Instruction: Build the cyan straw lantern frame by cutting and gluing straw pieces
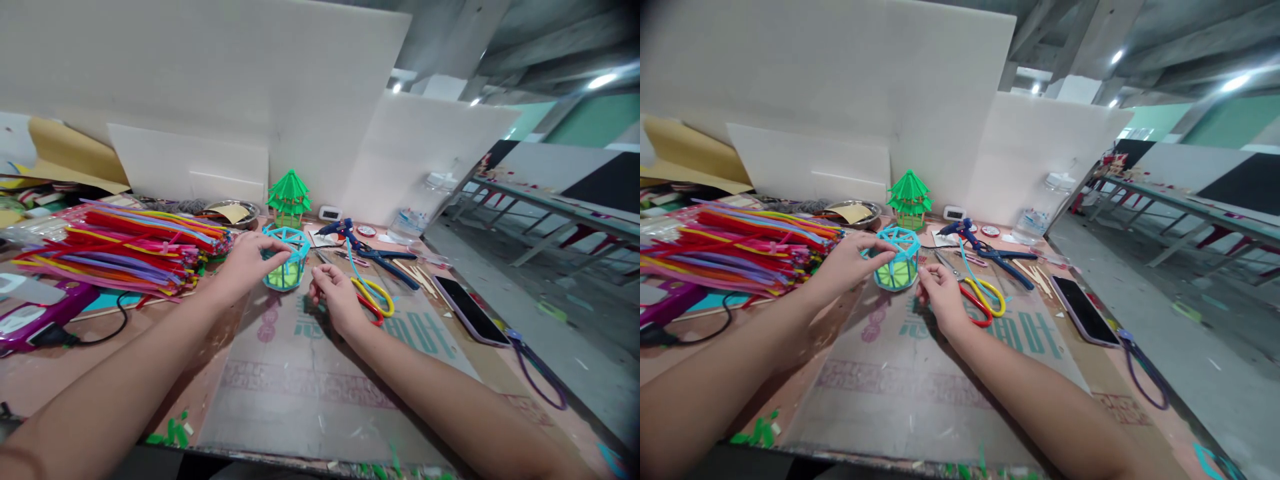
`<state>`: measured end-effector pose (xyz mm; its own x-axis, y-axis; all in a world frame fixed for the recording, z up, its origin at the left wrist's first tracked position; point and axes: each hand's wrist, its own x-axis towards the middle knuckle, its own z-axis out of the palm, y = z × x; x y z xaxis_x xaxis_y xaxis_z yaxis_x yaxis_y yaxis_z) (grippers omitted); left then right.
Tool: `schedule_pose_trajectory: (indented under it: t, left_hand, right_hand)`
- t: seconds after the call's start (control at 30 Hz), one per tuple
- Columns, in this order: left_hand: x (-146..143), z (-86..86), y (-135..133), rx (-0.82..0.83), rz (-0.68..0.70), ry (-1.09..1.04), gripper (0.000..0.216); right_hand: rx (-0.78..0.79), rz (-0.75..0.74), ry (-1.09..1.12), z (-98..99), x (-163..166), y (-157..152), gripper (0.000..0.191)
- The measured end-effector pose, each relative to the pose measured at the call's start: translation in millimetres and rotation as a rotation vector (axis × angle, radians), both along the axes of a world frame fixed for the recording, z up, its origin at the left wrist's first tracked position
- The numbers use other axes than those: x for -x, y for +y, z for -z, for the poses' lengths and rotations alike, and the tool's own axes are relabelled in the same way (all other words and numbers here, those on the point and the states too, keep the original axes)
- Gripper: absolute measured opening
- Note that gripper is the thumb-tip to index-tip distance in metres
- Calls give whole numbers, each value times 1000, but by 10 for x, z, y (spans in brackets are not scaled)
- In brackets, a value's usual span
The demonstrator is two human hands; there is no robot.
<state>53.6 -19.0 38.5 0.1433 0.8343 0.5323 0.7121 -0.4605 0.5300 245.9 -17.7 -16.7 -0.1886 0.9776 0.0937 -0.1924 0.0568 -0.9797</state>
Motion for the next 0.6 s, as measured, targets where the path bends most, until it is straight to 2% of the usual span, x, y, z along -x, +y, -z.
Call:
schedule_pose_trajectory:
  t: [0.2, 0.6]
  left_hand:
    - [67, -56, -30, 81, -95, -168, 26]
    - [-52, -55, -107, 0, -83, -38, 18]
  right_hand:
    - [16, -18, -25, 17, 0, 7, 29]
    - [25, -30, -5, 19, 14, 4, 31]
